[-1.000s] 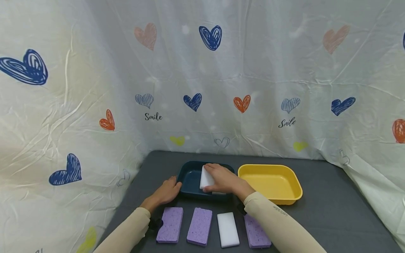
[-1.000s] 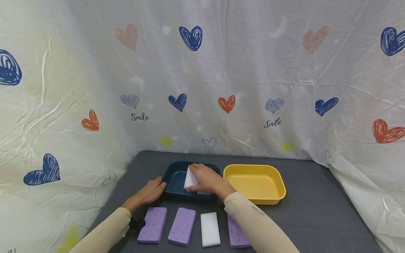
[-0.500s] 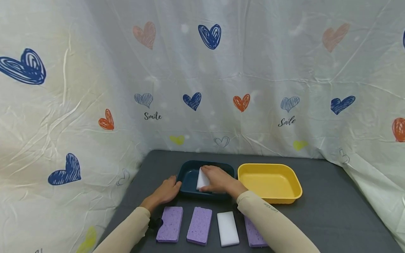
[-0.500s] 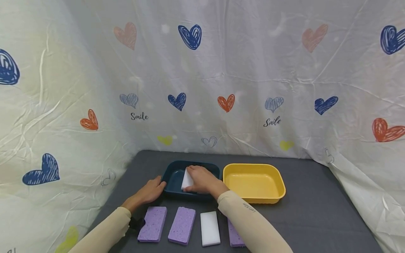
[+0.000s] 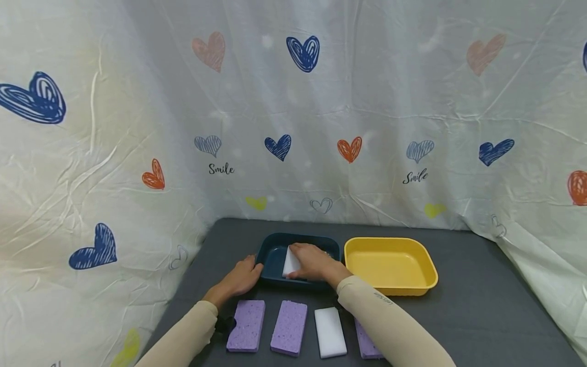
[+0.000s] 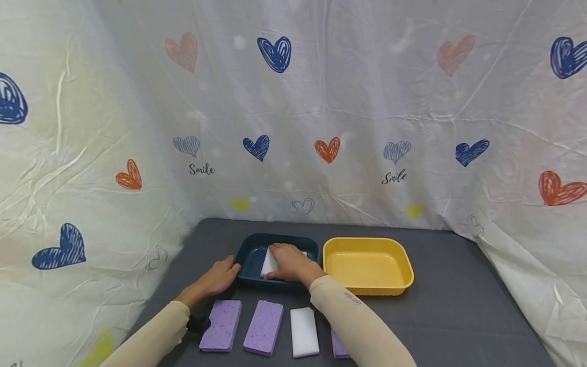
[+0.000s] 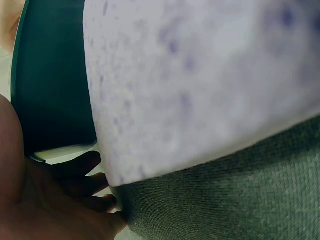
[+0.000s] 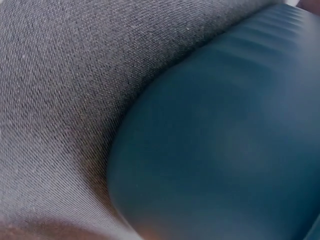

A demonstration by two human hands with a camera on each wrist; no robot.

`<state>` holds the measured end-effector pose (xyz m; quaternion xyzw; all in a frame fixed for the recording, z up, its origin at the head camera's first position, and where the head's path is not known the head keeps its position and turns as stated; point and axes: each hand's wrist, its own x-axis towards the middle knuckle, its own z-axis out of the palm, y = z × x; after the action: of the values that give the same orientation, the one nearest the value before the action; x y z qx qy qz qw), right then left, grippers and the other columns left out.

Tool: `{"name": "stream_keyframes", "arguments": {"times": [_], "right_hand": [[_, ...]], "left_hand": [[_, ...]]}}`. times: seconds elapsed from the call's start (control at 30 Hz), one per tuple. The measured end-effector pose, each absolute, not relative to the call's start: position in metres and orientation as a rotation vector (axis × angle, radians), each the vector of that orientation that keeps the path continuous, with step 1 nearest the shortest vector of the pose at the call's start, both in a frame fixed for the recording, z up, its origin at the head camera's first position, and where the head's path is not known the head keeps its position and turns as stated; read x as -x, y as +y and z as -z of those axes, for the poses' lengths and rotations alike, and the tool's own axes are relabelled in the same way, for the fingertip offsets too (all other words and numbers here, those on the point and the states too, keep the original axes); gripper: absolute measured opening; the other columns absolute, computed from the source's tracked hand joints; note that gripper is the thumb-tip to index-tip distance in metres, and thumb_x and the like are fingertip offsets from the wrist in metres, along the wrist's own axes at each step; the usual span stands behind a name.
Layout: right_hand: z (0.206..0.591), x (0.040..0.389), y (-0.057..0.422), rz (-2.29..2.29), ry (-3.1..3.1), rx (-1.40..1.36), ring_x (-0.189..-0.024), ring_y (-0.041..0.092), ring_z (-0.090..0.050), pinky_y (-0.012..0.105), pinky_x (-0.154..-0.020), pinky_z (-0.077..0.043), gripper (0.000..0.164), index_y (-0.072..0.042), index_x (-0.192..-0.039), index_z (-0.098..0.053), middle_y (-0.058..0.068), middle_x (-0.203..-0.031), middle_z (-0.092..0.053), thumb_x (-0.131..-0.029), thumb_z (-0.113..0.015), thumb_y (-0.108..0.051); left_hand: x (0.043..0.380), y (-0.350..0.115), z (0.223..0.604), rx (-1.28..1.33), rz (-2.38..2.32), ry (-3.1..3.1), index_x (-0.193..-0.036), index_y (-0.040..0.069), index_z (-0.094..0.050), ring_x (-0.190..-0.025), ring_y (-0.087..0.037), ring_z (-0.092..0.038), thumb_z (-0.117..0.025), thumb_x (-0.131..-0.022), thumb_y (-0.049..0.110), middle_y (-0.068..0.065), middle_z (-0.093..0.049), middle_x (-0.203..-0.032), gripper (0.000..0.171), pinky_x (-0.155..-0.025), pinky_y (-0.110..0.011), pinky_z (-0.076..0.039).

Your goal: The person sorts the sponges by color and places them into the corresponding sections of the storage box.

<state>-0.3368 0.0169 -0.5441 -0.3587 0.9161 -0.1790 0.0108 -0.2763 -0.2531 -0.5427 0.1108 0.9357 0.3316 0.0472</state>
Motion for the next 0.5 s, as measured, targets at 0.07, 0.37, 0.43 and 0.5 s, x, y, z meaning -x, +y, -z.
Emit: {"name": "stream_keyframes", "arguments": {"times": [0.07,0.37,0.43,0.5], "right_hand": [[0.538,0.332,0.016,0.535,2.856,1.125,-0.129,0.028,-0.067,0.043,-0.109,-0.059,0.085,-0.003,-0.156,-0.056,0.012,-0.155,-0.064,-0.093,-0.086,-0.051],[0.514,0.313,0.012,0.377,2.846,1.061,-0.14,0.028,-0.063,0.042,-0.121,-0.051,0.079,-0.001,-0.155,-0.058,0.013,-0.158,-0.062,-0.095,-0.086,-0.044],[0.515,0.314,0.011,0.368,2.846,1.06,-0.141,0.028,-0.063,0.042,-0.122,-0.05,0.078,-0.002,-0.155,-0.058,0.012,-0.158,-0.062,-0.095,-0.087,-0.044],[0.516,0.315,0.011,0.367,2.843,1.059,-0.143,0.028,-0.062,0.042,-0.122,-0.049,0.079,-0.003,-0.155,-0.058,0.012,-0.159,-0.061,-0.095,-0.087,-0.044]], "left_hand": [[0.275,-0.252,0.541,-0.336,-1.002,2.859,-0.158,-0.019,-0.041,-0.156,-0.062,-0.034,-0.04,-0.113,0.039,-0.043,-0.039,-0.164,0.073,-0.125,-0.075,-0.028],[0.27,-0.246,0.533,-0.285,-0.912,2.864,-0.161,-0.018,-0.036,-0.161,-0.057,-0.028,-0.037,-0.115,0.028,-0.04,-0.035,-0.169,0.065,-0.13,-0.071,-0.024],[0.27,-0.245,0.532,-0.274,-0.917,2.858,-0.161,-0.019,-0.035,-0.161,-0.057,-0.027,-0.037,-0.115,0.029,-0.04,-0.034,-0.169,0.066,-0.131,-0.07,-0.023],[0.27,-0.246,0.532,-0.271,-0.934,2.848,-0.161,-0.02,-0.035,-0.161,-0.058,-0.026,-0.038,-0.114,0.029,-0.041,-0.033,-0.169,0.068,-0.131,-0.071,-0.022]]}}
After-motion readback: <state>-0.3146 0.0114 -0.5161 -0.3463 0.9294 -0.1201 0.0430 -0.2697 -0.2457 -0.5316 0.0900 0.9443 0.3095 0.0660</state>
